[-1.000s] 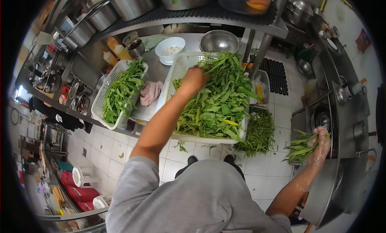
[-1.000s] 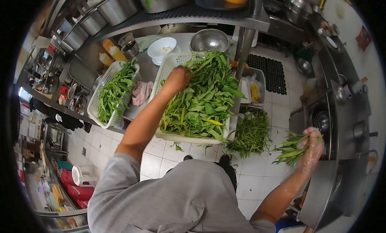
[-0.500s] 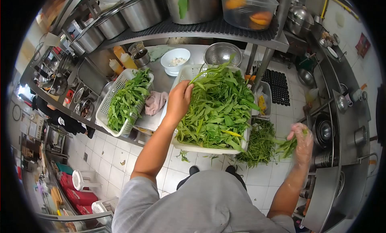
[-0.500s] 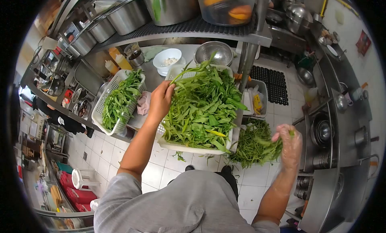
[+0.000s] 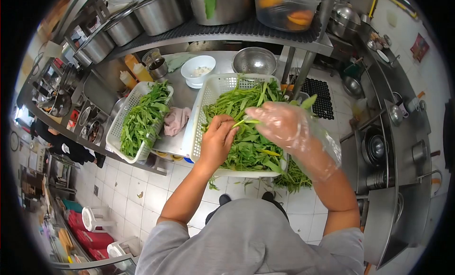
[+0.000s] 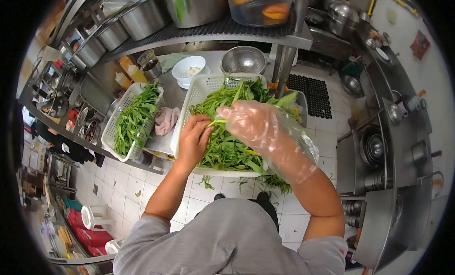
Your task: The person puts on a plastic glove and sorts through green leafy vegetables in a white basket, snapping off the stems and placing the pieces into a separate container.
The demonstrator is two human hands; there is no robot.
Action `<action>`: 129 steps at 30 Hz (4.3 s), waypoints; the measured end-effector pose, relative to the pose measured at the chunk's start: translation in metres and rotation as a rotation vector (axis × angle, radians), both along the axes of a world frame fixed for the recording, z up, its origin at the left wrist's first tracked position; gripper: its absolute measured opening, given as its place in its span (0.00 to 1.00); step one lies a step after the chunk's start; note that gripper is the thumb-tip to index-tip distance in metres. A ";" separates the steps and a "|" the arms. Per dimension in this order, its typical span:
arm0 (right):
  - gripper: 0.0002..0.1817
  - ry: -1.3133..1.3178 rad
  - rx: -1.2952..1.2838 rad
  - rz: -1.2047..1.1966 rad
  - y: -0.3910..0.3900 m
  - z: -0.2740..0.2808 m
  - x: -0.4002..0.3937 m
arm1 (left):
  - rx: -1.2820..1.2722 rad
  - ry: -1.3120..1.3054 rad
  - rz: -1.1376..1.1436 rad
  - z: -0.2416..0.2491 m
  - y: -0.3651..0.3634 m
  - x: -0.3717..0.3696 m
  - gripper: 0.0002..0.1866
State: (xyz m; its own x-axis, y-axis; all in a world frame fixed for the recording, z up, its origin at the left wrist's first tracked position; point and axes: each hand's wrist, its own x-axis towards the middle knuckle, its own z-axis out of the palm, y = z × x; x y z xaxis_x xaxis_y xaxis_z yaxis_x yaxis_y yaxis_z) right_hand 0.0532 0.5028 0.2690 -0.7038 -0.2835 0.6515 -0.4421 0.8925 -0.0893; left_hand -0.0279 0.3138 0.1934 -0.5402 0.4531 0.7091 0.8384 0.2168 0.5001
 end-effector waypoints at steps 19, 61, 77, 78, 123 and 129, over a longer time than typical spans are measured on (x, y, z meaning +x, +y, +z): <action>0.17 0.043 -1.049 -0.238 0.076 -0.039 -0.001 | 0.373 -1.744 -0.262 -0.057 -0.051 -0.015 0.10; 0.15 0.496 -1.334 -0.260 0.138 0.044 0.109 | 0.083 -0.407 -0.440 -0.004 0.091 0.082 0.16; 0.09 0.223 -1.716 -0.309 0.113 -0.066 0.192 | -0.498 -0.448 0.162 -0.068 -0.035 0.007 0.07; 0.08 0.150 -1.721 -0.272 0.109 -0.066 0.183 | -0.495 -0.446 0.167 -0.068 -0.031 0.006 0.07; 0.14 0.079 -0.429 -0.745 0.160 -0.048 0.207 | -0.182 -0.360 -0.418 0.017 0.079 -0.033 0.11; 0.14 -0.318 -1.098 -0.191 0.084 -0.038 0.071 | -0.089 -0.605 -0.047 -0.025 -0.082 -0.049 0.13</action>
State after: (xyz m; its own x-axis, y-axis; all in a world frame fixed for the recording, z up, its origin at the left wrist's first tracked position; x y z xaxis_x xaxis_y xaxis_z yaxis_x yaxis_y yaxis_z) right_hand 0.1242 0.5872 0.2314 -0.8503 0.4535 0.2670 -0.1273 0.3150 -0.9405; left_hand -0.0770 0.2321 0.1689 -0.8134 0.5295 0.2409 0.4207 0.2495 0.8722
